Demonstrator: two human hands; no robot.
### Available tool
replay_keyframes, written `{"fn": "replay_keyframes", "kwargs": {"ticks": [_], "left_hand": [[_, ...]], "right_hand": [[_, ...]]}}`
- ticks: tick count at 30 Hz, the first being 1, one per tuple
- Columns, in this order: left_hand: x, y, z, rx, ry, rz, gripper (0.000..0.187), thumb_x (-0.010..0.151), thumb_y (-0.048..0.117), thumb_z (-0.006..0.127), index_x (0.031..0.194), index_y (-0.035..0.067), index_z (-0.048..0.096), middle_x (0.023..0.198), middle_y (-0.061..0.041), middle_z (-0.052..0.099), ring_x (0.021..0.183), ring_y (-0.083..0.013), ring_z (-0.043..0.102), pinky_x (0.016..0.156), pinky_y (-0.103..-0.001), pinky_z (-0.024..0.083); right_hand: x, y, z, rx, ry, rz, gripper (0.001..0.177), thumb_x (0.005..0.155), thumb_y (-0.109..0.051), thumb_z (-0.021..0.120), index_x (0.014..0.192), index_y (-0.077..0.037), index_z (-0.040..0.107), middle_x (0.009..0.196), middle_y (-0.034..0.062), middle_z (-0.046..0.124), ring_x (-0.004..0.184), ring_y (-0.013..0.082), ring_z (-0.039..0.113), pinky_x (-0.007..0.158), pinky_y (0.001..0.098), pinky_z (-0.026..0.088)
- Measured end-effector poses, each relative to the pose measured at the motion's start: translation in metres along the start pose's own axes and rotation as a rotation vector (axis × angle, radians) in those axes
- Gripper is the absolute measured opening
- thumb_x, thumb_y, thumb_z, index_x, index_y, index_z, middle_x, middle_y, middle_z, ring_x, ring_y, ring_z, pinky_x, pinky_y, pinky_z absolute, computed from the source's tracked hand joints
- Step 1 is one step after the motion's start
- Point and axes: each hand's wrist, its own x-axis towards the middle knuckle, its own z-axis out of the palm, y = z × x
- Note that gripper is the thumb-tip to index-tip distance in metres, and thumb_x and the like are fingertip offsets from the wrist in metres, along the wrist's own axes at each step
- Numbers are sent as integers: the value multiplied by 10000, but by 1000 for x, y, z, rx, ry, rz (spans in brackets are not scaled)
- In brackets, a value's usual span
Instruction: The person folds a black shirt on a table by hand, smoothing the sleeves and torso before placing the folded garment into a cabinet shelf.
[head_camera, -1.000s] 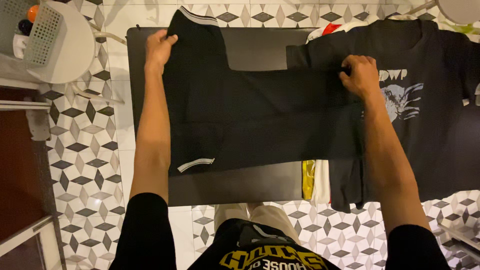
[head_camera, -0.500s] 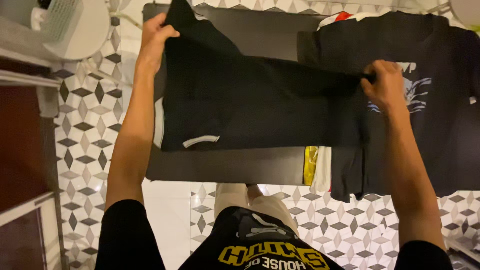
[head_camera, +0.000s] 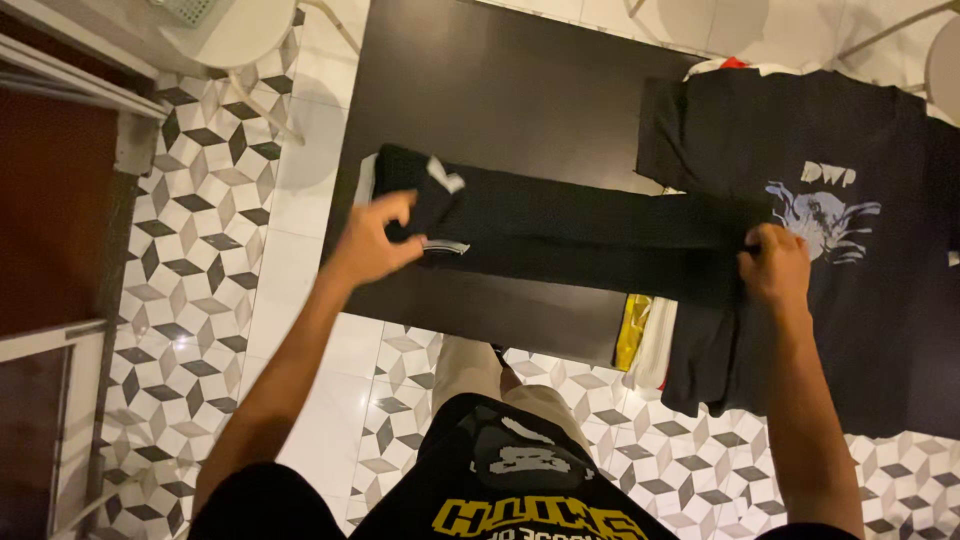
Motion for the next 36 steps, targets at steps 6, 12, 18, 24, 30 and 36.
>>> {"fn": "replay_keyframes", "kwargs": {"ticks": [6,12,18,24,30,36], "left_hand": [[-62,18,26,97,-4,-27,332,690,103,850,818,19,555,1278,-210,710,1194,-351,660,966,-454,540],[-95,-5,45,260,-70,94,275,749,150,846,783,45,594,1123,-102,756,1293,-307,623,1027,-462,474],[-102,-42,49,327,-24,114,96,769,193,761,788,102,737,998,-88,763,1056,-308,685,904,-462,510],[-28,-97,41,444,332,-366,316,1005,346,663,865,67,713,829,-147,714,770,-382,687,681,-500,511],[58,-128,32,547,290,-721,501,919,598,717,798,115,767,803,-162,732,792,-401,686,703,-512,514],[77,-144,34,477,196,-837,397,880,524,771,828,131,788,811,-100,745,817,-332,709,731,-473,542]], "right_hand": [[-10,-10,13,-66,-20,30,301,823,-134,798,1068,-99,628,1110,123,659,1189,349,600,1073,478,455],[-9,-16,22,-87,-30,29,310,813,-142,793,1073,-101,630,1142,116,649,1215,350,594,1024,477,460],[-13,-20,30,-94,-56,53,296,822,-133,784,1076,-114,634,1087,103,630,1142,341,598,978,479,466],[-16,-24,36,-54,-39,65,312,798,-133,766,1077,-101,629,1110,121,619,1120,358,591,935,489,463],[-15,-21,46,-71,-53,95,264,831,-115,742,1069,-105,628,1119,115,619,1129,350,588,942,486,472],[-16,-18,51,-64,-31,79,288,812,-117,742,1071,-105,616,1135,117,605,1130,353,580,938,482,470]]}}
